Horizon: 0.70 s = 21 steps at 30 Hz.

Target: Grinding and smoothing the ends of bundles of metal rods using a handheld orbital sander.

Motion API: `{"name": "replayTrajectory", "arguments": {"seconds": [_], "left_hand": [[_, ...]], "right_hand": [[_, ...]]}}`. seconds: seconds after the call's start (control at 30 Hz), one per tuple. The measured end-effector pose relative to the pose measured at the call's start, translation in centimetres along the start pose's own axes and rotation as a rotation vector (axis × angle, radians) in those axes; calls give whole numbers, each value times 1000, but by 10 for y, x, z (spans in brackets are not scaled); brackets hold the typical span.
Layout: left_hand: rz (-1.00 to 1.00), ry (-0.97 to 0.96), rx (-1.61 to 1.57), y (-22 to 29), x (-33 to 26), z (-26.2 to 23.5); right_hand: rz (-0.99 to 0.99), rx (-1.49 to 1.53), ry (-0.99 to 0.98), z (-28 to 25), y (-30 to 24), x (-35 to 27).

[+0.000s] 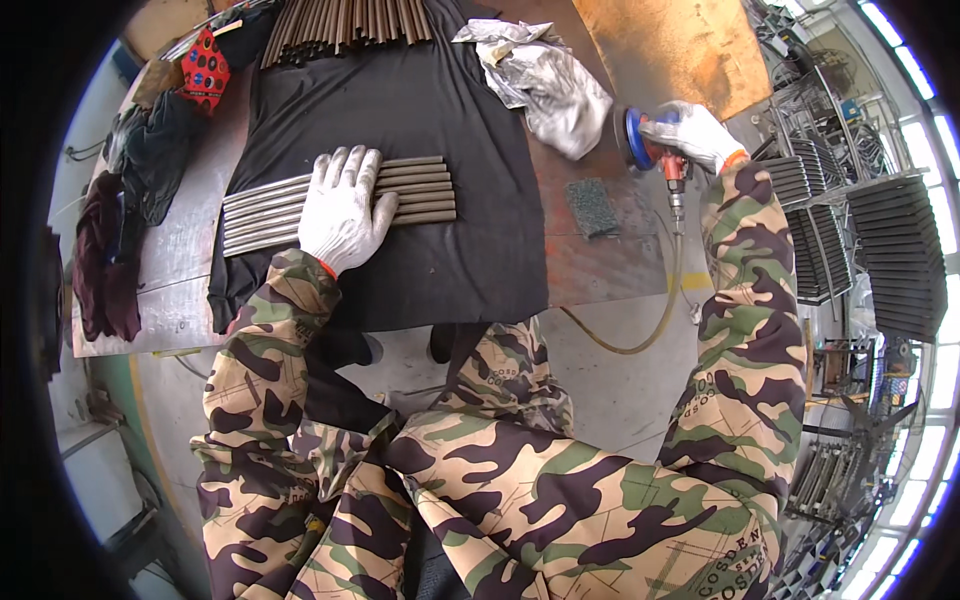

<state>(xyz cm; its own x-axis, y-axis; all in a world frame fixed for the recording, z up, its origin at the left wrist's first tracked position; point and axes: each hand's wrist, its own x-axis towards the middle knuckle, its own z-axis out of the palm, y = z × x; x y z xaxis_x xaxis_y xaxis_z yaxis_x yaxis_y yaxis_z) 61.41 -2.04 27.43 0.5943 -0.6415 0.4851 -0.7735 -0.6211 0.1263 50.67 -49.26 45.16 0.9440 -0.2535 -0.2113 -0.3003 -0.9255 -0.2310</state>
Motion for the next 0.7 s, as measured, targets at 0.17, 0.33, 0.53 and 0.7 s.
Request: {"name": "replayTrajectory", "arguments": {"seconds": [0.17,0.33,0.53,0.7], "left_hand": [[-23,-4,7,-3,-6,1],[-39,-37,27,-6,-11,-2],[-42,-6,48,-21,1,8],[-140,-35,108,-40,-23,-3]], "right_hand": [[-26,1024,94,12,-16,-25],[-215,545,108,24,-103,-31],[-416,-37,254,87,-186,-25],[-626,-202,158,134,-246,-6]]}}
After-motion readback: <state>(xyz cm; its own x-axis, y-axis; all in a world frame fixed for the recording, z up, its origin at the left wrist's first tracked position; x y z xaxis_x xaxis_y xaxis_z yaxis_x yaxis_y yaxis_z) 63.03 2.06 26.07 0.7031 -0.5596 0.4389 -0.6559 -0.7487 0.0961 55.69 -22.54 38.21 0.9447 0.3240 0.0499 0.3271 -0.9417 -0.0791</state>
